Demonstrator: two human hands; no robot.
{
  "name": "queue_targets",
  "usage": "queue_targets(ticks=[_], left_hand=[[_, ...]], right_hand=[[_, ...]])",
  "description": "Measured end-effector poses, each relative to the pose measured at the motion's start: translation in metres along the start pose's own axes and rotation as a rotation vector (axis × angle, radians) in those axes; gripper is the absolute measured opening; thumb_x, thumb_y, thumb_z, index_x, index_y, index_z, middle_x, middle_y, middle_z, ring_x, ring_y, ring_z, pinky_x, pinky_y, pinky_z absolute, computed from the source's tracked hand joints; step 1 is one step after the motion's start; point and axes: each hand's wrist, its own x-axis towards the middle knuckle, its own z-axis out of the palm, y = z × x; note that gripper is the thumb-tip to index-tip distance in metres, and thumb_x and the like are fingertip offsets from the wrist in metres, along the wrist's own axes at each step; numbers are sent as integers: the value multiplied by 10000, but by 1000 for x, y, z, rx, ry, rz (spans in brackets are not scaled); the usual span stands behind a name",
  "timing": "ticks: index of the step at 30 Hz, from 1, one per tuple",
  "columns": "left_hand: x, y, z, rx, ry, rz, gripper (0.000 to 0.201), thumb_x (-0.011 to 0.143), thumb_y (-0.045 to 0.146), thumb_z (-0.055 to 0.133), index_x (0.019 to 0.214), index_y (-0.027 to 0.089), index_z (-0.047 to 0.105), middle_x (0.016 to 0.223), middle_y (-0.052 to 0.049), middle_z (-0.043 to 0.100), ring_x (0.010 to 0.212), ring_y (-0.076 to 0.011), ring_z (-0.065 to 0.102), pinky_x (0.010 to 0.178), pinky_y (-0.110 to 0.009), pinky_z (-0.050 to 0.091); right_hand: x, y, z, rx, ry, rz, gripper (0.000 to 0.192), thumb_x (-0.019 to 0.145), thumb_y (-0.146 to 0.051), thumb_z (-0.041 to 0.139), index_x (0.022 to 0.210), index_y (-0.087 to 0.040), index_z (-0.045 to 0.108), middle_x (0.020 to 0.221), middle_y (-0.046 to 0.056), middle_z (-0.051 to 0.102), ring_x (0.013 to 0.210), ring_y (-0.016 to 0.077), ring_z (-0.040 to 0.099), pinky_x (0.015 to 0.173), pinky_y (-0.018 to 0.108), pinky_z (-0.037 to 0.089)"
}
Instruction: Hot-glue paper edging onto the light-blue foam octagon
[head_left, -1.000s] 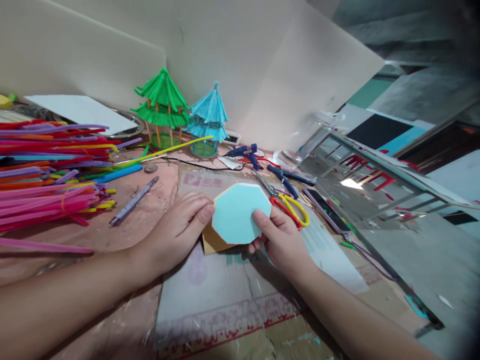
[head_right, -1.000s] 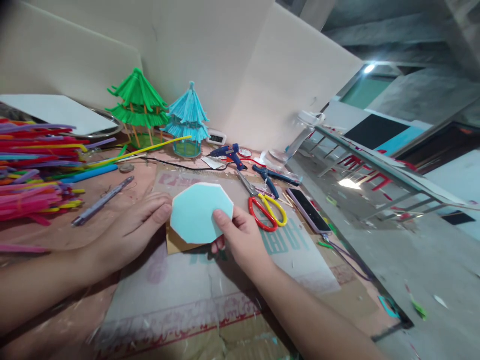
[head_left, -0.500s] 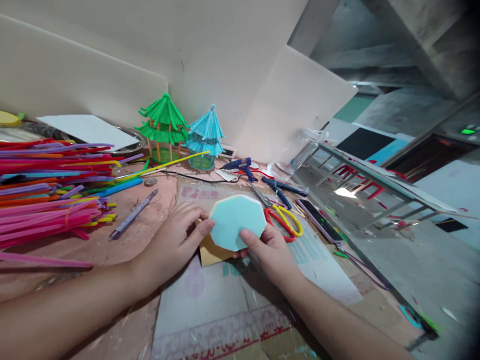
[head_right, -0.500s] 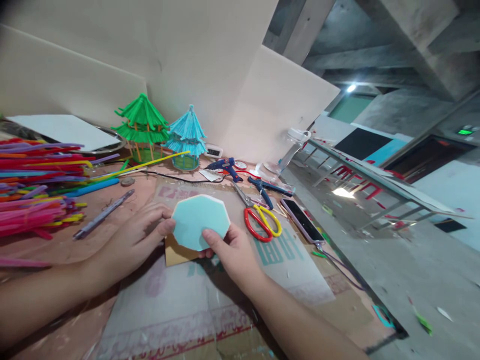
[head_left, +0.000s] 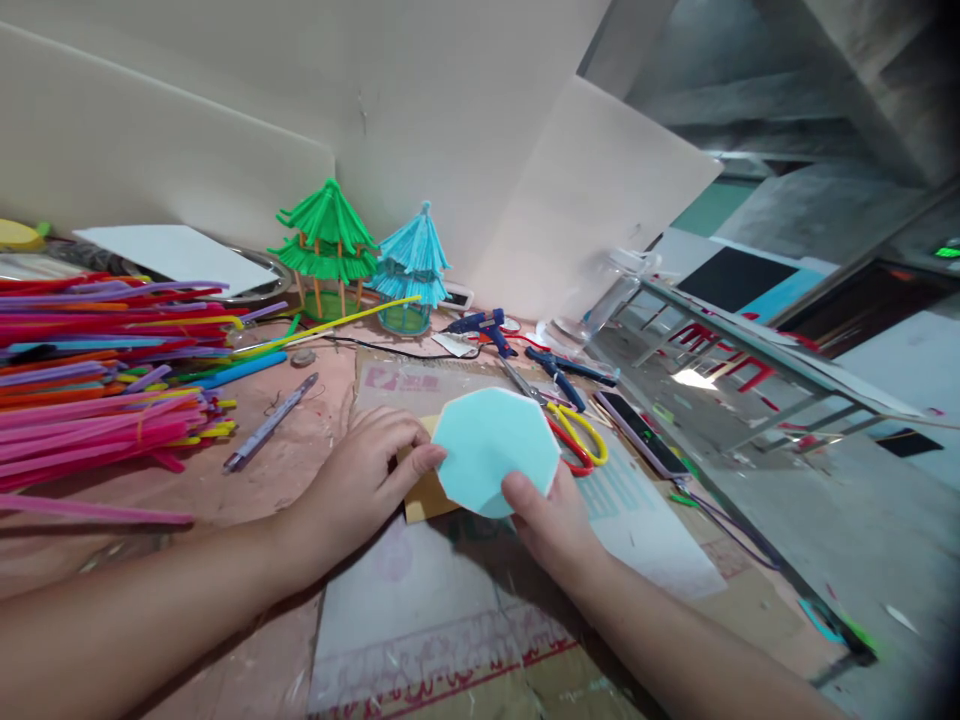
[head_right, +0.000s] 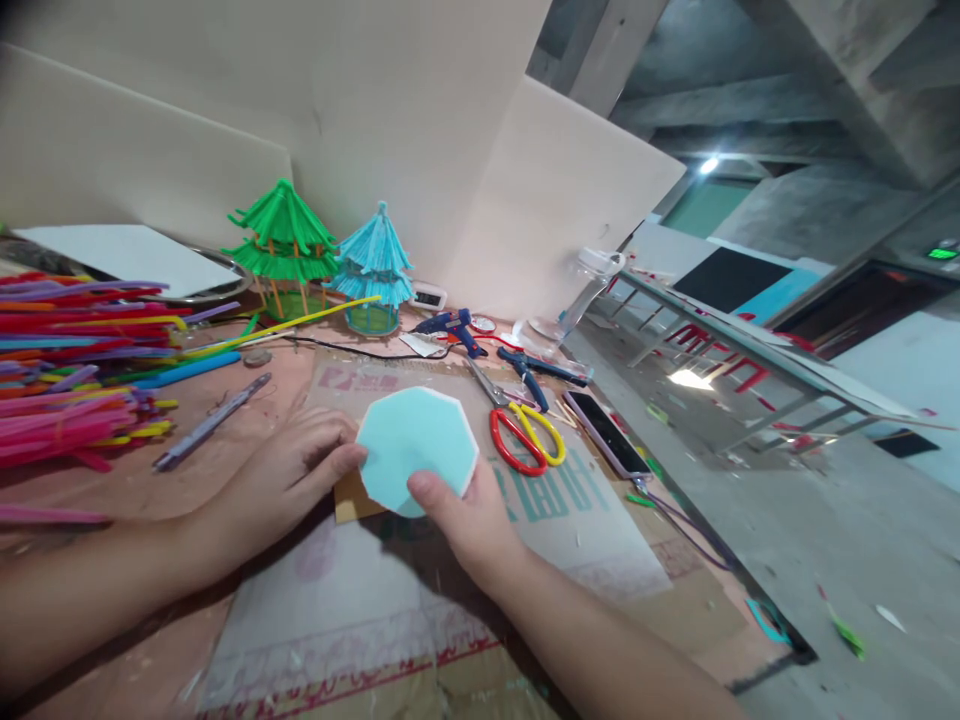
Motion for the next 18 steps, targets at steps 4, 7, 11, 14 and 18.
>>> queue_targets(ticks=[4, 7, 11, 14, 18], left_hand=[[-1, 6, 5, -118, -47, -9, 376, 1014, 400, 439, 735, 186, 572, 784, -5, 598, 818, -174, 571, 793, -309, 431], [-2, 8, 7, -104, -80, 43, 402, 1023, 374, 428, 693, 181, 551, 753, -2, 585, 805, -169, 575, 813, -317, 436], [-5, 2, 6, 151, -104, 193, 224, 1002, 310, 485, 942, 187, 662, 1015, -48, 670, 1020, -216, 586, 948, -387, 427], [-8, -6, 7, 360, -107, 231, 259, 943, 303, 569, 1159, 182, 646, 1277, -94, 623, 1206, -278, 524, 1050, -464, 393], [-8, -11, 11, 458, -202, 182, 335, 947, 334, 543, 1220, 169, 644, 1274, -102, 640, 1215, -301, 539, 1048, -500, 428]], right_hand=[[-8, -5, 9, -247, -55, -354, 457, 745, -380, 825, 1168, -260, 698, 1145, 73, 756, 1053, 270, 711, 986, 415, 541], [-9, -8, 18, -352, 41, -422, 308, 836, -355, 732, 1122, -242, 708, 1104, 77, 765, 1019, 257, 717, 962, 408, 552], [1, -10, 14, -477, 229, -293, 234, 913, -365, 608, 1059, -207, 701, 1040, 73, 765, 920, 231, 715, 864, 370, 569], [14, -10, -1, -685, 224, -246, 232, 888, -387, 606, 966, -188, 695, 950, 73, 759, 850, 235, 695, 812, 363, 552], [30, -7, -12, -927, 156, -141, 231, 861, -373, 548, 847, -171, 658, 840, 91, 729, 783, 253, 662, 755, 385, 529]])
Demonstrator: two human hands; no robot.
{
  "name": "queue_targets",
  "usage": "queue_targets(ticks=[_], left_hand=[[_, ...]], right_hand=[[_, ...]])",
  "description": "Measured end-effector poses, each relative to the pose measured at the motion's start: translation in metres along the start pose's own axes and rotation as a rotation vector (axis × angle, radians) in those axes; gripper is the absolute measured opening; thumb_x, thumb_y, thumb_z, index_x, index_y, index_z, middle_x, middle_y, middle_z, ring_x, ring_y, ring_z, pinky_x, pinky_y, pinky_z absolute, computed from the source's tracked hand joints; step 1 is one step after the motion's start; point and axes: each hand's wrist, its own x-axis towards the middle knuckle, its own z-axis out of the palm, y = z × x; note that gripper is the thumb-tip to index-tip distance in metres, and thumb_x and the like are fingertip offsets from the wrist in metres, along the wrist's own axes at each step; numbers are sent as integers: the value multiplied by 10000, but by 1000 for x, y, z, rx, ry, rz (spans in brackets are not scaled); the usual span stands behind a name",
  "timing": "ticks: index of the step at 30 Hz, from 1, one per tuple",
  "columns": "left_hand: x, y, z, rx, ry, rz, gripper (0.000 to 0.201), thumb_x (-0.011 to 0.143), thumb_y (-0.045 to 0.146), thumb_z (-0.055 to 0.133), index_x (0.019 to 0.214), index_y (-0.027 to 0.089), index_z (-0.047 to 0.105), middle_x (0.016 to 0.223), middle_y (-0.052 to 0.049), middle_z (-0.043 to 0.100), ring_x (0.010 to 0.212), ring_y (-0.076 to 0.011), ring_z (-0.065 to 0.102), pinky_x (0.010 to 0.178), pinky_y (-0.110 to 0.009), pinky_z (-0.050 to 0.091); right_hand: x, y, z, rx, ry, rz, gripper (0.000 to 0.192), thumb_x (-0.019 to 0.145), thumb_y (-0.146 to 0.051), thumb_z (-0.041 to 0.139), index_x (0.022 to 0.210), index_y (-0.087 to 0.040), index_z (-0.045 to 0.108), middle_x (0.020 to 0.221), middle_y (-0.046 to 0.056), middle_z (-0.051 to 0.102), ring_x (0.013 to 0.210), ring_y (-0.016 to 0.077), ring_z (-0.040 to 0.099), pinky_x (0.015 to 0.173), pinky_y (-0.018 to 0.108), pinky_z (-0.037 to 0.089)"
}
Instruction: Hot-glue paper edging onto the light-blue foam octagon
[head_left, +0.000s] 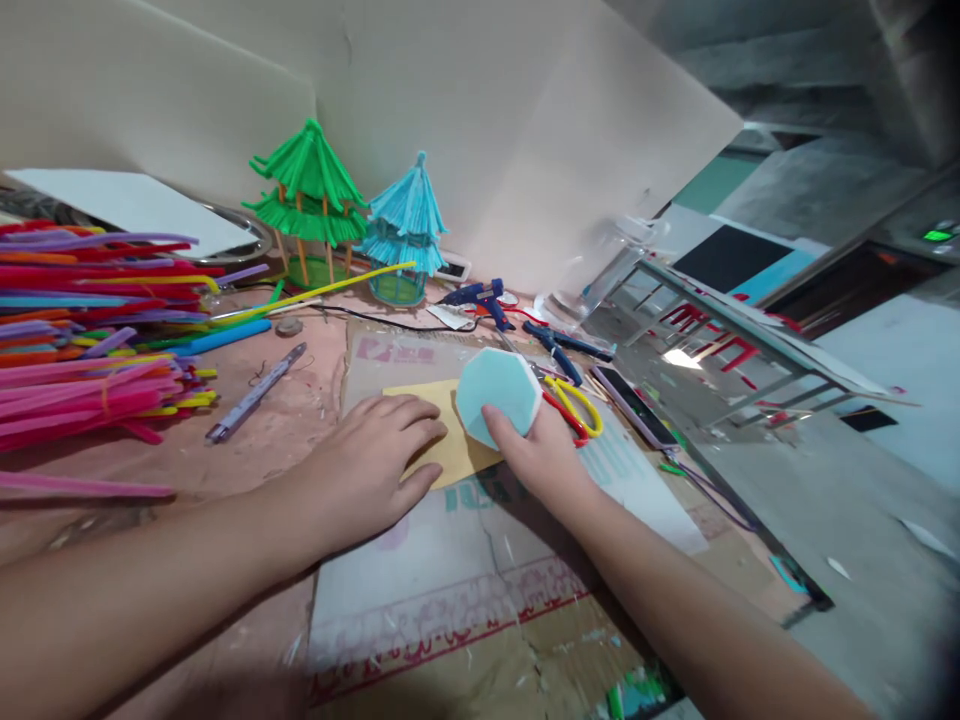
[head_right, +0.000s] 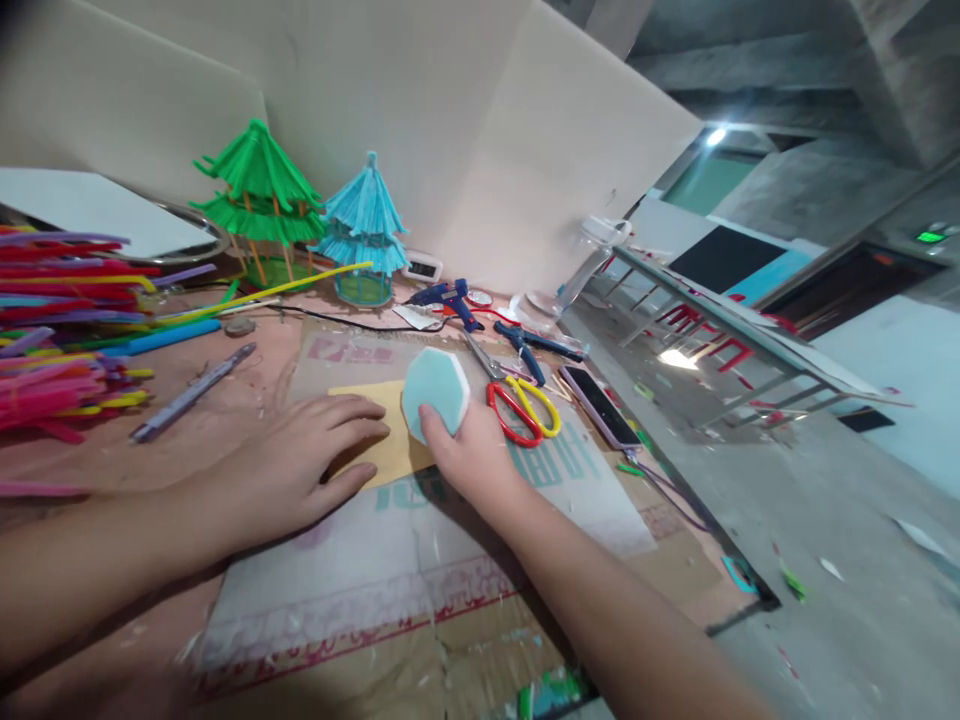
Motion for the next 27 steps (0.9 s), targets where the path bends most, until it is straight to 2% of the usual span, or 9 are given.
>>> queue_targets(ticks=[3, 10, 17, 20, 24, 27], left_hand=[[2, 1, 0, 34, -45, 14, 343, 966, 339, 501, 1222, 171, 657, 1259, -104, 653, 1185, -299, 571, 1024, -502, 457], [2, 1, 1, 90, -51, 47, 344, 975, 331, 483, 1221, 169, 661, 1268, -109, 653, 1185, -299, 580, 1017, -502, 465], [3, 3, -1, 101, -56, 48, 303, 973, 319, 488, 1162, 174, 677, 1226, -107, 668, 1127, -296, 603, 975, -495, 487], [3, 3, -2, 86, -64, 55, 305, 973, 312, 490, 1170, 170, 675, 1238, -110, 662, 1152, -298, 591, 997, -496, 472], [3, 3, 0, 94, -56, 45, 320, 972, 312, 489, 1190, 157, 665, 1238, -122, 661, 1155, -297, 589, 1009, -489, 463], [3, 4, -1, 97, -63, 35, 313, 969, 321, 500, 1170, 152, 671, 1223, -124, 664, 1137, -296, 597, 1003, -483, 466]], right_hand=[[4, 1, 5, -69, -56, 13, 213, 842, -365, 540, 843, -176, 638, 832, 87, 715, 767, 244, 643, 747, 379, 514], [8, 1, 10, -116, -70, -34, 179, 844, -354, 514, 794, -193, 575, 728, 51, 651, 668, 196, 580, 666, 328, 466], [-4, -16, -8, -226, -239, -100, 147, 834, -288, 477, 733, -194, 526, 688, 45, 600, 616, 174, 518, 618, 308, 414], [-2, -15, -6, -282, -214, -108, 159, 844, -302, 473, 757, -188, 542, 665, 44, 590, 587, 170, 498, 597, 303, 400], [19, -7, 11, -391, -129, -173, 170, 840, -289, 465, 868, -166, 580, 705, 58, 609, 594, 182, 497, 599, 311, 385], [20, -7, 11, -389, -143, -197, 201, 844, -268, 464, 942, -153, 596, 721, 58, 622, 617, 188, 517, 606, 304, 386]])
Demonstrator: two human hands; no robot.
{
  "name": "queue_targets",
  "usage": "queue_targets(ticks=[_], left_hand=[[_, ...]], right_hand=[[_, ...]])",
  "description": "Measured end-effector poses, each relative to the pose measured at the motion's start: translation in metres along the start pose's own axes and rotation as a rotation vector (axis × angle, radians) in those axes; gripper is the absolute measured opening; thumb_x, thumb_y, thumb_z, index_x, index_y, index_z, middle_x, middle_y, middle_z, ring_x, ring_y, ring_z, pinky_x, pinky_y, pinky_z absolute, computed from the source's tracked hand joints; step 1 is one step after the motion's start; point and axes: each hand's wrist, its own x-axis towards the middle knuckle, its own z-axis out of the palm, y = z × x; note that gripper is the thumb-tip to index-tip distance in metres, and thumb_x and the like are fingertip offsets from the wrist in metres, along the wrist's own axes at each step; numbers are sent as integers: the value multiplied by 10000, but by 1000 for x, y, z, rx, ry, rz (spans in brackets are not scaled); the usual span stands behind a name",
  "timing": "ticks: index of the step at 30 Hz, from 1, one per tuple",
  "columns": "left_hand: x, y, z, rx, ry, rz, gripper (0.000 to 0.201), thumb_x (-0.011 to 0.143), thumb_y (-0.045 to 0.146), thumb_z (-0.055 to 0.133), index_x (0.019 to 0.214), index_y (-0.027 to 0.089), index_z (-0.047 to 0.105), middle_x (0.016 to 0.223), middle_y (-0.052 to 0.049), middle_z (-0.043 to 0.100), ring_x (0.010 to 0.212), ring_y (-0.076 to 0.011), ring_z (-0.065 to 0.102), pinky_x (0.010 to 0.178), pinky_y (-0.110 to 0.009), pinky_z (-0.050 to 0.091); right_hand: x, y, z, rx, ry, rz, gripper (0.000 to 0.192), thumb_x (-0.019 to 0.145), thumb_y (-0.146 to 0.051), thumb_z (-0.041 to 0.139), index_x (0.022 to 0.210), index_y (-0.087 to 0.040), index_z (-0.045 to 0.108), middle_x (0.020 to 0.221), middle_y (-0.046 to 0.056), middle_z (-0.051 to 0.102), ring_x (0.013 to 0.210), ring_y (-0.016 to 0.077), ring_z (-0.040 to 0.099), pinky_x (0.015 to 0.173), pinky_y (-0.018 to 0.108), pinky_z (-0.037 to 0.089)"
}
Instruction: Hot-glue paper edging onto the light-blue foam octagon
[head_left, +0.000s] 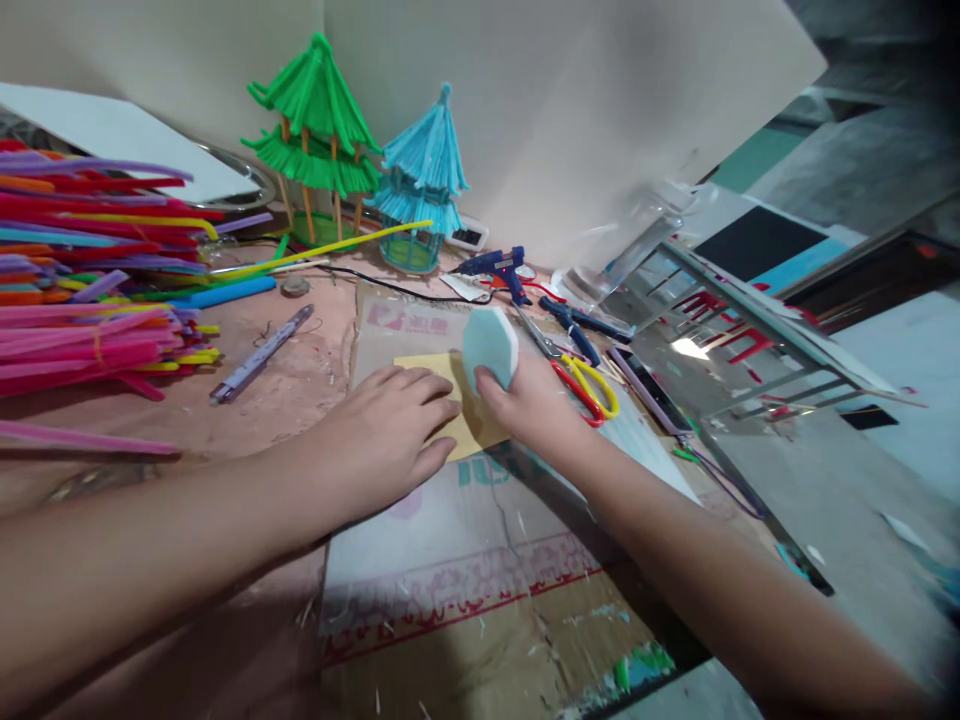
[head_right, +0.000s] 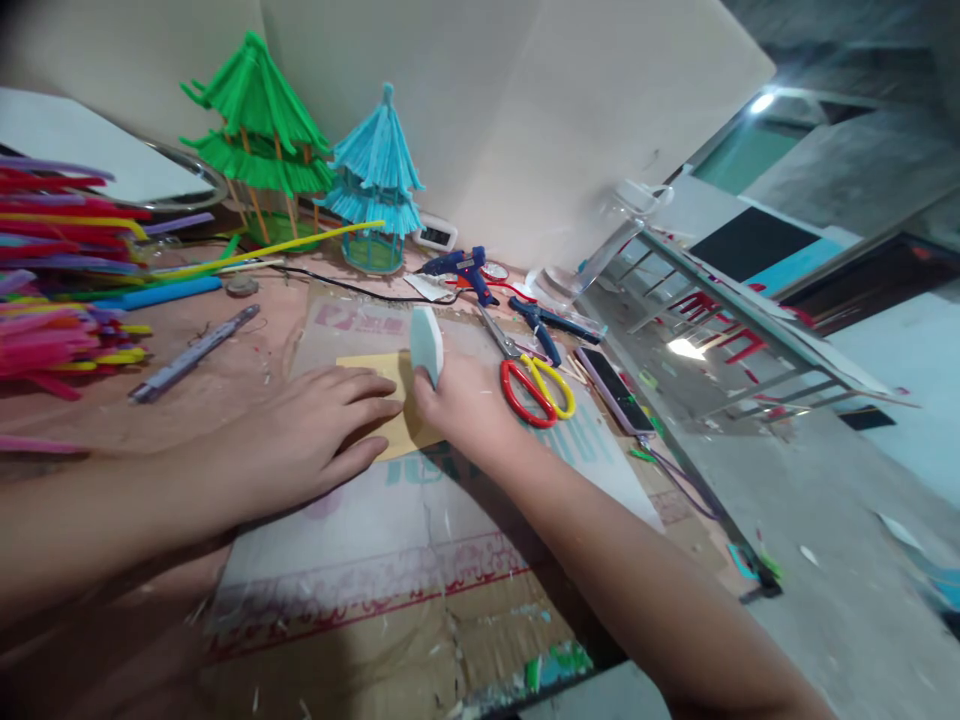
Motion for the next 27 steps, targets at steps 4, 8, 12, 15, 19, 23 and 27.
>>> queue_targets(ticks=[4, 8, 12, 15, 19, 23, 27], left_hand=[[0, 1, -2, -5, -11, 14, 298, 970, 307, 504, 1158, 147, 673, 1218, -124, 664, 1146, -303, 589, 1002, -497, 465], [0, 2, 0, 3, -4, 13, 299, 970, 293, 498, 1162, 147, 676, 1240, -129, 659, 1166, -311, 582, 1013, -504, 461], [1, 2, 0, 18, -10, -5, 318, 975, 321, 495, 1159, 137, 677, 1226, -137, 665, 1133, -313, 601, 996, -504, 476], [1, 3, -3, 11, -18, 3, 312, 981, 319, 489, 1152, 141, 679, 1203, -130, 672, 1118, -305, 603, 986, -495, 482], [1, 2, -3, -1, -29, 15, 297, 980, 307, 489, 1136, 145, 681, 1188, -123, 676, 1137, -302, 590, 1006, -495, 467], [0, 1, 1, 23, 0, 8, 309, 979, 317, 488, 1157, 153, 680, 1226, -128, 666, 1147, -299, 594, 1003, -479, 466], [1, 1, 1, 31, 1, 16, 316, 988, 326, 469, 1152, 158, 681, 1197, -123, 675, 1104, -292, 610, 975, -472, 480]], right_hand=[[-22, -5, -12, -8, -90, -23, 209, 873, -272, 469, 984, -167, 611, 664, 27, 622, 509, 159, 460, 546, 295, 330], [-8, -4, -6, -71, -65, -9, 188, 879, -290, 469, 907, -176, 615, 690, 55, 646, 536, 179, 498, 550, 305, 326], [1, -2, -4, -57, -41, -16, 186, 865, -257, 471, 936, -168, 619, 760, 76, 667, 626, 204, 547, 587, 307, 356], [-20, -4, -14, -7, -84, -43, 224, 886, -281, 473, 1004, -167, 625, 689, 42, 643, 538, 174, 497, 559, 300, 330], [-19, -5, -11, -46, -94, -21, 216, 883, -287, 466, 958, -173, 634, 681, 50, 648, 511, 169, 475, 543, 305, 293], [9, -3, -2, -85, -68, -2, 205, 868, -265, 458, 911, -168, 634, 769, 96, 680, 621, 215, 552, 572, 313, 314], [-14, -3, -11, -29, -97, -61, 256, 895, -270, 465, 1065, -166, 627, 748, 62, 677, 580, 194, 544, 571, 302, 328]])
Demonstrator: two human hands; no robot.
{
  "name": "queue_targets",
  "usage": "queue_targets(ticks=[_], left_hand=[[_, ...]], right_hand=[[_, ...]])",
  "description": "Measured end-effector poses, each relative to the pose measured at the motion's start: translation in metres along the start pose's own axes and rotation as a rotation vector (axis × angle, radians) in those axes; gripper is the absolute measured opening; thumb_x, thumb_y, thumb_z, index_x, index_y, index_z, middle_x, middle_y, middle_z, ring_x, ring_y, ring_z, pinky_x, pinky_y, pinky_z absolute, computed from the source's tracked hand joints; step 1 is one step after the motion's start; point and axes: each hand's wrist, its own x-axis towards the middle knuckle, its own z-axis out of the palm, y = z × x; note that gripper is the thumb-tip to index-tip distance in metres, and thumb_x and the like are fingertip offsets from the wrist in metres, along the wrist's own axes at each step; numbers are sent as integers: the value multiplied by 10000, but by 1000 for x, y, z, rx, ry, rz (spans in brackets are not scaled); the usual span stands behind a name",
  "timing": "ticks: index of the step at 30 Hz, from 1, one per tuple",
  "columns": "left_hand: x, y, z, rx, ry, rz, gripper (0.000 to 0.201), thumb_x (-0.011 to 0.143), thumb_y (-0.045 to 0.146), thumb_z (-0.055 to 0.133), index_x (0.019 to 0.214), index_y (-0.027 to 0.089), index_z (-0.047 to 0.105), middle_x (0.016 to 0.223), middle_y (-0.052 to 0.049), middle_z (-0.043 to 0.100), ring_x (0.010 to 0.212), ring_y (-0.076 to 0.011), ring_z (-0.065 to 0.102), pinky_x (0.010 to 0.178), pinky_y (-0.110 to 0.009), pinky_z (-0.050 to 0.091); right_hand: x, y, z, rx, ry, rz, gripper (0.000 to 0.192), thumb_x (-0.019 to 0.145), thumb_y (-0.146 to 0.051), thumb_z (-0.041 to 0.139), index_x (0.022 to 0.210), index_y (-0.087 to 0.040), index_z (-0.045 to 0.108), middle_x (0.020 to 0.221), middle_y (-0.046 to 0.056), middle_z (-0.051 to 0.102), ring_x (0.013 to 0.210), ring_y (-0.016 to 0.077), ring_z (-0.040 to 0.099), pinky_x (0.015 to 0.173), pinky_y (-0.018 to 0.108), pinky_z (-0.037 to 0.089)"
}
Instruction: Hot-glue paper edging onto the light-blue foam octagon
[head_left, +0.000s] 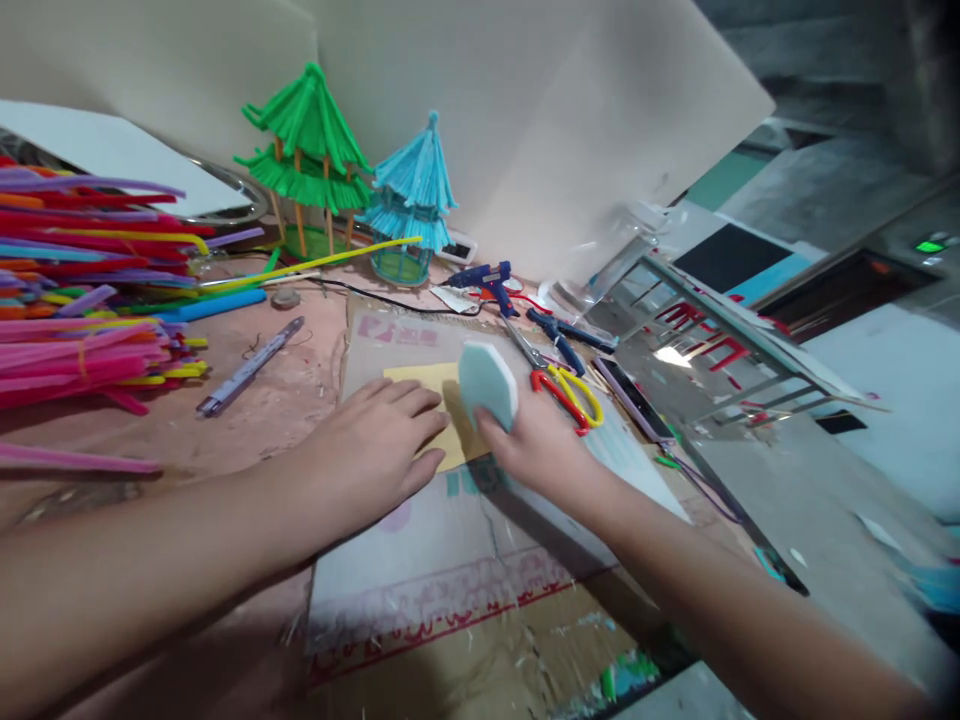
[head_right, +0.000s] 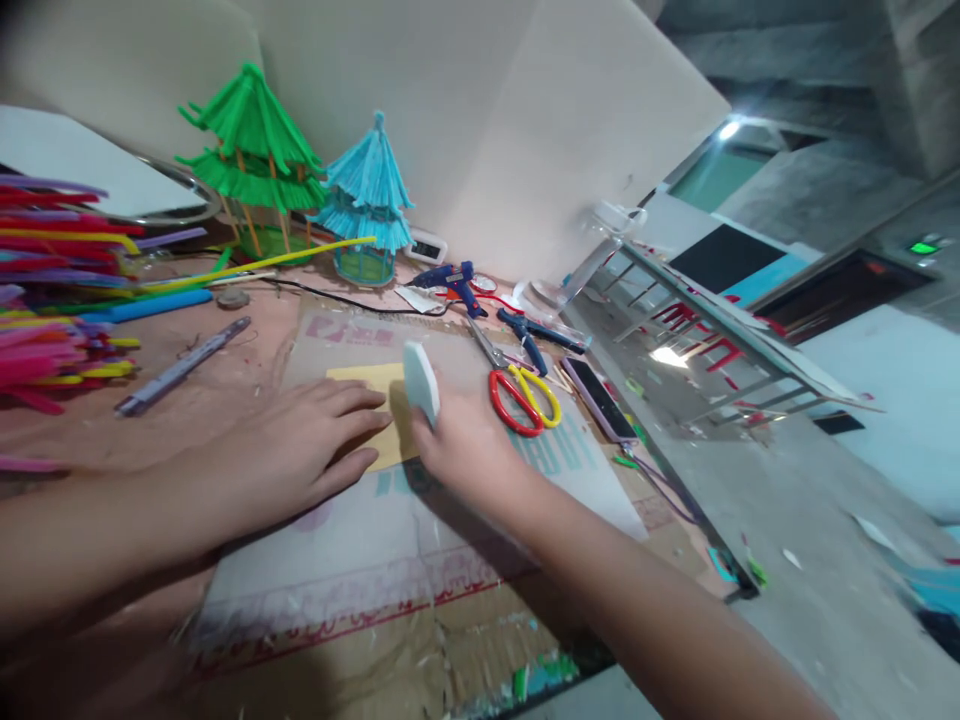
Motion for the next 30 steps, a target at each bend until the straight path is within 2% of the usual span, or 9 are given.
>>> queue_targets(ticks=[3, 9, 15, 19, 21, 23, 25, 27, 30], left_hand=[[0, 1, -2, -13, -17, 13, 309, 988, 320, 472, 1144, 155, 681, 1185, -123, 680, 1119, -293, 603, 990, -475, 472], [0, 1, -2, 13, -15, -7, 323, 979, 334, 488, 1164, 150, 678, 1226, -128, 669, 1127, -297, 605, 988, -467, 473], [1, -1, -1, -7, -23, 17, 318, 985, 334, 477, 1144, 147, 680, 1199, -130, 675, 1123, -302, 600, 983, -479, 470], [1, -1, 0, -27, -28, 13, 316, 980, 321, 468, 1140, 154, 683, 1185, -127, 672, 1123, -301, 597, 986, -485, 467], [0, 0, -1, -28, -16, -2, 316, 979, 326, 464, 1130, 161, 687, 1181, -125, 672, 1120, -300, 597, 975, -486, 472], [-2, 0, -1, -36, 4, -11, 303, 970, 327, 477, 1118, 170, 690, 1175, -115, 674, 1122, -295, 593, 981, -486, 466], [-2, -2, -1, -60, 31, -20, 300, 948, 338, 517, 1140, 176, 681, 1176, -107, 674, 1130, -292, 583, 996, -486, 455], [-2, -5, 0, -96, 51, -32, 305, 931, 368, 554, 1134, 181, 682, 1151, -102, 677, 1114, -294, 576, 991, -489, 449], [0, -9, -1, -175, 84, -57, 280, 955, 400, 532, 1040, 190, 697, 1064, -93, 673, 1049, -282, 574, 948, -469, 455]], right_hand=[[-12, 0, -2, -11, -25, 22, 278, 901, -283, 459, 1089, -161, 624, 702, 46, 661, 524, 182, 505, 547, 303, 317], [24, 5, 8, -13, 40, 101, 195, 860, -267, 467, 870, -165, 633, 752, 75, 661, 633, 198, 546, 596, 303, 371], [-17, -4, -6, 113, -37, 83, 174, 874, -287, 475, 838, -183, 609, 656, 31, 605, 555, 169, 496, 576, 295, 376], [9, 2, 6, 181, 64, 109, 101, 828, -271, 515, 787, -199, 572, 719, 50, 614, 648, 195, 534, 647, 323, 407], [29, 8, 11, 407, 140, 212, 84, 771, -264, 581, 728, -213, 531, 694, 29, 586, 672, 187, 528, 643, 306, 421], [36, 11, 10, 511, 182, 247, 119, 801, -309, 563, 747, -222, 502, 644, -5, 541, 608, 158, 498, 574, 277, 417], [27, 11, 6, 719, 180, 295, 190, 865, -391, 514, 774, -232, 465, 540, -56, 440, 467, 119, 389, 454, 241, 346], [9, 8, 3, 1174, 112, 396, 275, 862, -461, 572, 774, -234, 444, 464, -105, 334, 388, 80, 241, 385, 211, 234], [-11, 1, 3, 1602, 8, 460, 330, 804, -455, 712, 787, -216, 485, 455, -119, 358, 381, 46, 187, 370, 177, 182]])
